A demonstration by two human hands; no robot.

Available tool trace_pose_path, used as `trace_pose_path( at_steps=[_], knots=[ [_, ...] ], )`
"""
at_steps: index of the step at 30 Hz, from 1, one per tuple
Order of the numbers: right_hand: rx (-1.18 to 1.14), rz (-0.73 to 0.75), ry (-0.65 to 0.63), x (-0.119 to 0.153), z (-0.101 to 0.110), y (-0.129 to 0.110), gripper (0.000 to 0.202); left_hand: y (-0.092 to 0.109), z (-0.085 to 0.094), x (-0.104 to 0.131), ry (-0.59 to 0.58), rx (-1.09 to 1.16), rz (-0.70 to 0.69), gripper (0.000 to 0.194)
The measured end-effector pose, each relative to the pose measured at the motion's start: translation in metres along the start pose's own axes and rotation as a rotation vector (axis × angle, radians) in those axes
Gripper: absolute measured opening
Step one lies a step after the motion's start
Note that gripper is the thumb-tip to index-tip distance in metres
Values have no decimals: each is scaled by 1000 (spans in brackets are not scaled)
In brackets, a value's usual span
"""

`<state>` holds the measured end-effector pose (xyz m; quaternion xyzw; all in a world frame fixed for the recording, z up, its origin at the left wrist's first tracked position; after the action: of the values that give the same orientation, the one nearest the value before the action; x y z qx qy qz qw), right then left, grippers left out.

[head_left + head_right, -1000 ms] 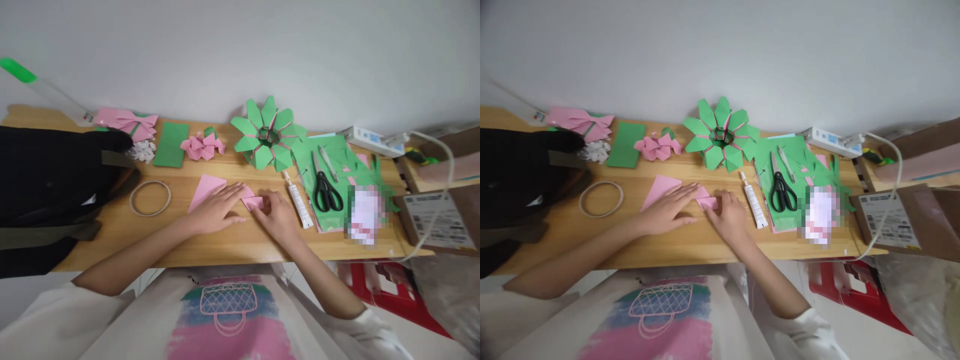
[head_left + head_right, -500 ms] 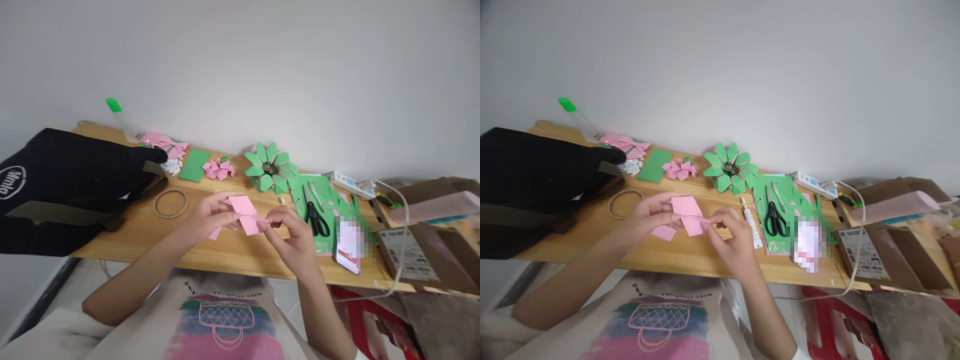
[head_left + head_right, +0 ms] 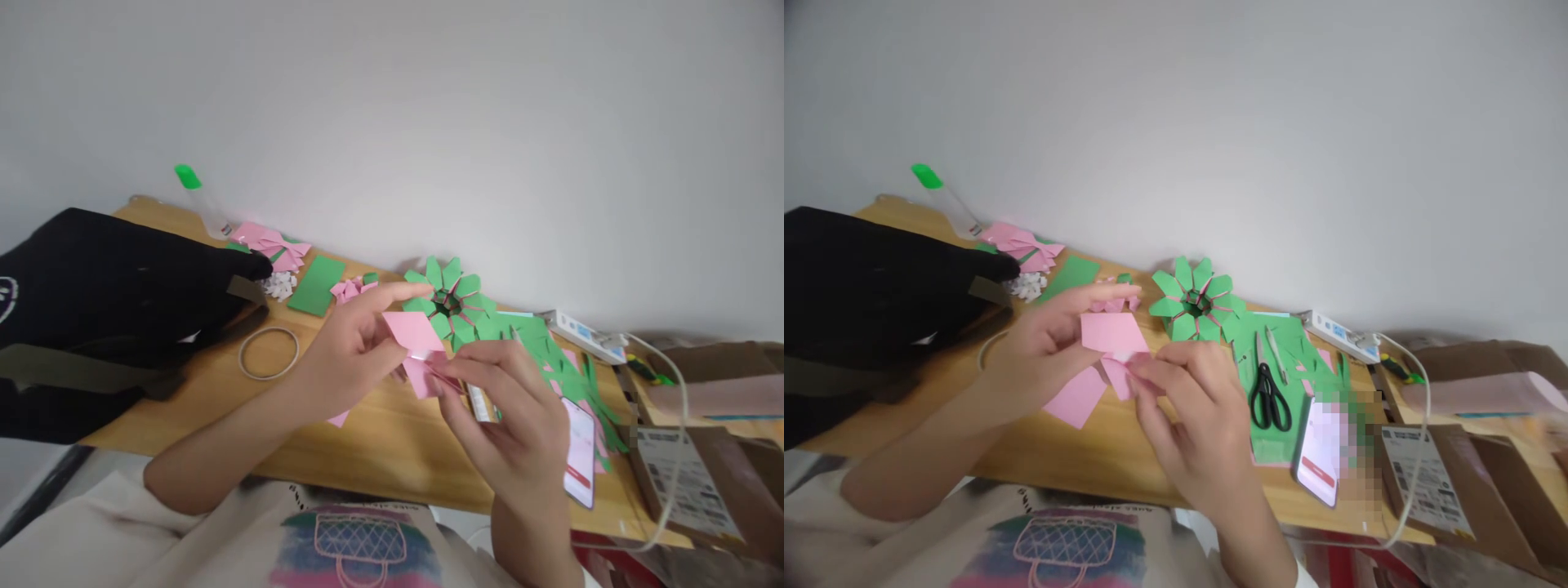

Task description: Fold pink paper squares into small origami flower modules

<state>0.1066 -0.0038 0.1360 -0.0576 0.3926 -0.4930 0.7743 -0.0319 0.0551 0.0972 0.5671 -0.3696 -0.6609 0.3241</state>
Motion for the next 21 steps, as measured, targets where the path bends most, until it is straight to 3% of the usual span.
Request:
trace_pose_path(
  at_steps=[3, 7, 13, 21],
  knots=[
    [6, -40, 68, -9, 2, 6, 21, -3, -3, -10, -2, 64, 51, 45],
    [43, -102, 154, -18, 3, 14, 21, -6, 0, -19, 82, 64, 73, 46],
    [51, -99, 138, -25, 0, 21, 25, -8, -1, -23, 167, 52, 33, 41],
    [42, -151, 177, -31, -2, 27, 23, -18, -4, -22, 206, 138, 23, 49]
  ],
)
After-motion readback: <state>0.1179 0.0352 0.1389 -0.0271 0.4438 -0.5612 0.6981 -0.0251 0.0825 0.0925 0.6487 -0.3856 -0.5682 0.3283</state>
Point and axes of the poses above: each hand's wrist, its own x-axis away from the middle knuckle, its own z-axis out of the back of the hand, y = z × x, the point moved 8 cm from there along -x, towards the middle knuckle, and after that the axes turned 11 degrees about -z, right-handed, at the moved point
